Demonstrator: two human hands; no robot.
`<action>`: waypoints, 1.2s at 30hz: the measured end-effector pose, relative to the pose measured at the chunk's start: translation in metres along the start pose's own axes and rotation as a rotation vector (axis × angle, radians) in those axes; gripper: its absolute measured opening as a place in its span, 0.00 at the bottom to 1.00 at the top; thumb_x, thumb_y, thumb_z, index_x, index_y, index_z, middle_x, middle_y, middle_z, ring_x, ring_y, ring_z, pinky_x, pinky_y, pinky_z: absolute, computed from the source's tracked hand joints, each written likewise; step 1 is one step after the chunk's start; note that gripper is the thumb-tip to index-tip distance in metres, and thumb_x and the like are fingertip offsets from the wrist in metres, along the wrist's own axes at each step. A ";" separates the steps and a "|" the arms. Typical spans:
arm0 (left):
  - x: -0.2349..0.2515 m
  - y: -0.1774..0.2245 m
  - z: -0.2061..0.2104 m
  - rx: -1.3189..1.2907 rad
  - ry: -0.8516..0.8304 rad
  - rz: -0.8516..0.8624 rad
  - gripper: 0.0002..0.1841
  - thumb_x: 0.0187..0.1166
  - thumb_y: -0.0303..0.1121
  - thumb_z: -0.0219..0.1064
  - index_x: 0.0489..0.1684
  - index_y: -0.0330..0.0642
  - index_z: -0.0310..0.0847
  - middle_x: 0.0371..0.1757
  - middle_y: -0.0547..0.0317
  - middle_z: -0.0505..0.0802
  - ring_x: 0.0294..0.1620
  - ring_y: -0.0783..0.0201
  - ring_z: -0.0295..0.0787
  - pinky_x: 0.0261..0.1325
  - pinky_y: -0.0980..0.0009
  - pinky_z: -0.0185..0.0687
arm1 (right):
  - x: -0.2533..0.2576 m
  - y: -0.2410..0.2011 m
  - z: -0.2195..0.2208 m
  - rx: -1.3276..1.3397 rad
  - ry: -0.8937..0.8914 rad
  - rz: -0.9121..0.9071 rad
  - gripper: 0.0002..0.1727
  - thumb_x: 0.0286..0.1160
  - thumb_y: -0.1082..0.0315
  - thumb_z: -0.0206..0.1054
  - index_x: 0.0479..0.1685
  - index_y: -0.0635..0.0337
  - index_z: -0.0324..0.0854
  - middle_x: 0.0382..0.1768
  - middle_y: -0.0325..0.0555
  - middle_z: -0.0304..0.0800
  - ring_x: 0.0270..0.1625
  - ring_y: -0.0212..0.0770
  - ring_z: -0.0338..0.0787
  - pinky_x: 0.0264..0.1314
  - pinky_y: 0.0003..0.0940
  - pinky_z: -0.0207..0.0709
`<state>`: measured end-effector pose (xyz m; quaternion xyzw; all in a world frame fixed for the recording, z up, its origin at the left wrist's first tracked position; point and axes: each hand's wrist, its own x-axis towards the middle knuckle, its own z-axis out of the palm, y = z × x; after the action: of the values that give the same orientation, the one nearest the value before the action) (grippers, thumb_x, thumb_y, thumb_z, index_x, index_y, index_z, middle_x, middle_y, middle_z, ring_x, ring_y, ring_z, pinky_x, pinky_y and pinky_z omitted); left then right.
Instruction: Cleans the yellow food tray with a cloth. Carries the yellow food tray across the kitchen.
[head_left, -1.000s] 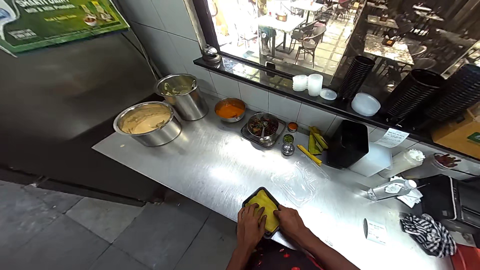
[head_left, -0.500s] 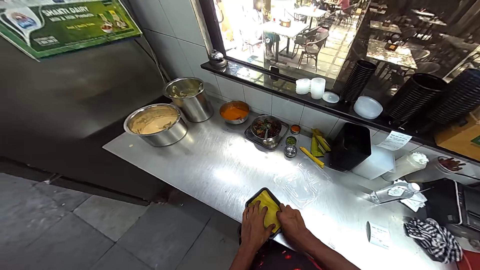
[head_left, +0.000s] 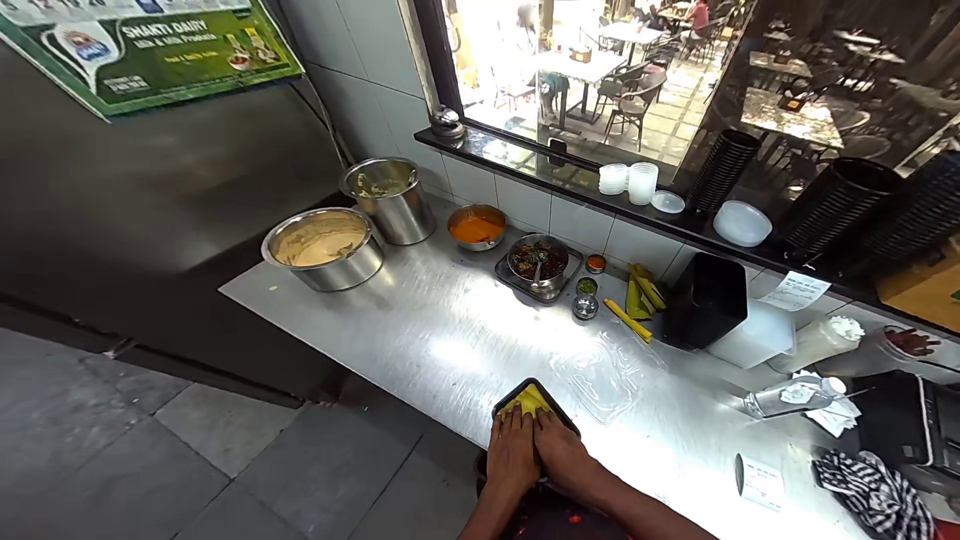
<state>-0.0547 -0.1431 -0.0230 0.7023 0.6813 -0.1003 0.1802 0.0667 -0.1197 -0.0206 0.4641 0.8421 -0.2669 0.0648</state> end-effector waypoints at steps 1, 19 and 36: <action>0.000 0.001 -0.003 0.005 -0.017 -0.005 0.46 0.63 0.48 0.74 0.87 0.39 0.65 0.92 0.42 0.62 0.92 0.43 0.55 0.92 0.42 0.40 | 0.000 -0.001 0.001 -0.013 -0.001 0.000 0.30 0.75 0.77 0.62 0.80 0.75 0.69 0.89 0.68 0.59 0.88 0.63 0.66 0.80 0.53 0.75; 0.005 -0.024 0.018 -0.140 0.178 0.154 0.29 0.75 0.43 0.66 0.77 0.42 0.80 0.89 0.54 0.71 0.91 0.55 0.60 0.92 0.51 0.49 | 0.007 0.017 0.006 -0.041 0.004 -0.135 0.29 0.83 0.67 0.57 0.83 0.71 0.67 0.94 0.63 0.47 0.96 0.58 0.47 0.94 0.51 0.53; 0.014 -0.010 -0.006 -0.008 0.043 0.061 0.43 0.66 0.37 0.70 0.90 0.46 0.62 0.90 0.58 0.70 0.86 0.53 0.67 0.86 0.45 0.56 | 0.024 -0.003 -0.014 -0.156 -0.198 -0.008 0.43 0.78 0.65 0.64 0.91 0.74 0.50 0.94 0.70 0.36 0.96 0.67 0.41 0.94 0.57 0.50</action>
<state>-0.0647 -0.1276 -0.0245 0.7241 0.6636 -0.0770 0.1715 0.0531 -0.0956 -0.0159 0.4258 0.8516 -0.2454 0.1826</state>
